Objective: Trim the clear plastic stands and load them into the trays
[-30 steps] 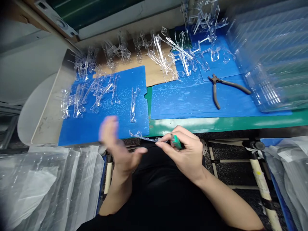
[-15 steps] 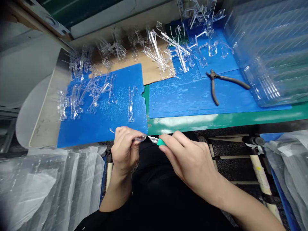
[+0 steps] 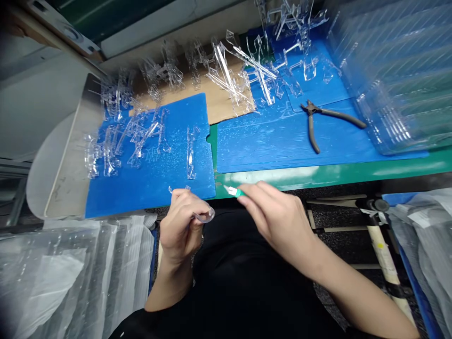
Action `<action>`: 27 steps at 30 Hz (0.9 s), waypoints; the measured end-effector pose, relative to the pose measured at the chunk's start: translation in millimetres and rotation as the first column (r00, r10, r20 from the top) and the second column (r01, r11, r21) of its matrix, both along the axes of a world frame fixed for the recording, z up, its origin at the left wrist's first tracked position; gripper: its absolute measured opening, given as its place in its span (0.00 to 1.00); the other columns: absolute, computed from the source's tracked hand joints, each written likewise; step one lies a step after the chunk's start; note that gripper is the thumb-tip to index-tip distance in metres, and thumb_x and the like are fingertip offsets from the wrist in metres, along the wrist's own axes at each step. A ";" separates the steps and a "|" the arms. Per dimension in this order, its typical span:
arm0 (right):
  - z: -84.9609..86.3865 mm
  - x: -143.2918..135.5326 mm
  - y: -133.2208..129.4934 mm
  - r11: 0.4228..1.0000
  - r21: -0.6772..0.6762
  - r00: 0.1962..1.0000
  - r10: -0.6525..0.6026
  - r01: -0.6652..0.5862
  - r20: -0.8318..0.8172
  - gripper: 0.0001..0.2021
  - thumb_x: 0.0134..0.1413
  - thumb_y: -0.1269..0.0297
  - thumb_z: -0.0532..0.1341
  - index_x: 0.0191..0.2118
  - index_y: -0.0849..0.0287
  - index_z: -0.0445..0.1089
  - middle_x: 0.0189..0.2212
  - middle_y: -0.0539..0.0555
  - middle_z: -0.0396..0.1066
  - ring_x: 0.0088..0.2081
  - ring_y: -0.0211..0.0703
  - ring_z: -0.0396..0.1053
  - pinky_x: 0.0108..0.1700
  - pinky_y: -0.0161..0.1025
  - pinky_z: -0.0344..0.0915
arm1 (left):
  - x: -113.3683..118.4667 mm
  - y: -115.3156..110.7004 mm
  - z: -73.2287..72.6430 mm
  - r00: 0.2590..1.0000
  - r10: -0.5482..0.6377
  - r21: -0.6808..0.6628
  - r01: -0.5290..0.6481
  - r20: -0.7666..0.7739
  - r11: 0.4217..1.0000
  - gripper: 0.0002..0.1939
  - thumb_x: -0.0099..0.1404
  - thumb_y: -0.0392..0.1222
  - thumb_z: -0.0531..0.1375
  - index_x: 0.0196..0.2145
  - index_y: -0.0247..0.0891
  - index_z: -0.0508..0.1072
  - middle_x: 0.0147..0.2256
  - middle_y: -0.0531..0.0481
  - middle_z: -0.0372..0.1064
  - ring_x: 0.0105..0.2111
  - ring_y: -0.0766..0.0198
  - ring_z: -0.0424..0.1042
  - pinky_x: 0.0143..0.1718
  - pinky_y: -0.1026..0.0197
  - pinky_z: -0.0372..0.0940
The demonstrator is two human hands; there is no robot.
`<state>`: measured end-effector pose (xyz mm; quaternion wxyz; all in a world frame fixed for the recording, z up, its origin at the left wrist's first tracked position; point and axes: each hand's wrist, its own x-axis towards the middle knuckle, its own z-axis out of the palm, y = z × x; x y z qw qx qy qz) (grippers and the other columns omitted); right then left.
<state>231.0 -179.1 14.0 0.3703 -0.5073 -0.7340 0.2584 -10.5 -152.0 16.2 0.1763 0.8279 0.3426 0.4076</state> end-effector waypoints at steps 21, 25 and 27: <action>38.5 -33.0 0.2 0.978 -0.160 0.866 0.035 -0.131 -0.499 0.04 0.67 0.71 0.73 0.39 0.57 0.81 0.32 0.49 0.72 0.33 0.39 0.70 0.37 0.37 0.68 | -1.9 -19.0 2.6 0.940 -0.034 -0.448 0.194 0.341 0.873 0.12 0.83 0.45 0.58 0.42 0.39 0.76 0.31 0.50 0.71 0.33 0.61 0.70 0.39 0.57 0.64; 40.9 -33.6 -2.5 0.972 -0.191 0.856 0.020 -0.139 -0.517 0.05 0.66 0.71 0.73 0.37 0.57 0.81 0.32 0.49 0.73 0.33 0.38 0.69 0.38 0.37 0.68 | -4.2 -19.4 2.3 0.934 -0.068 -0.402 0.215 0.350 0.890 0.11 0.84 0.44 0.58 0.42 0.40 0.75 0.31 0.51 0.72 0.32 0.61 0.69 0.42 0.56 0.64; 42.2 -33.4 -1.4 0.932 -0.292 0.813 0.004 -0.214 -0.583 0.04 0.65 0.68 0.73 0.37 0.58 0.80 0.30 0.49 0.73 0.30 0.37 0.68 0.34 0.36 0.66 | -5.7 -19.9 1.0 0.942 -0.075 -0.400 0.210 0.328 0.892 0.12 0.84 0.45 0.58 0.42 0.40 0.75 0.32 0.49 0.73 0.33 0.60 0.70 0.42 0.54 0.65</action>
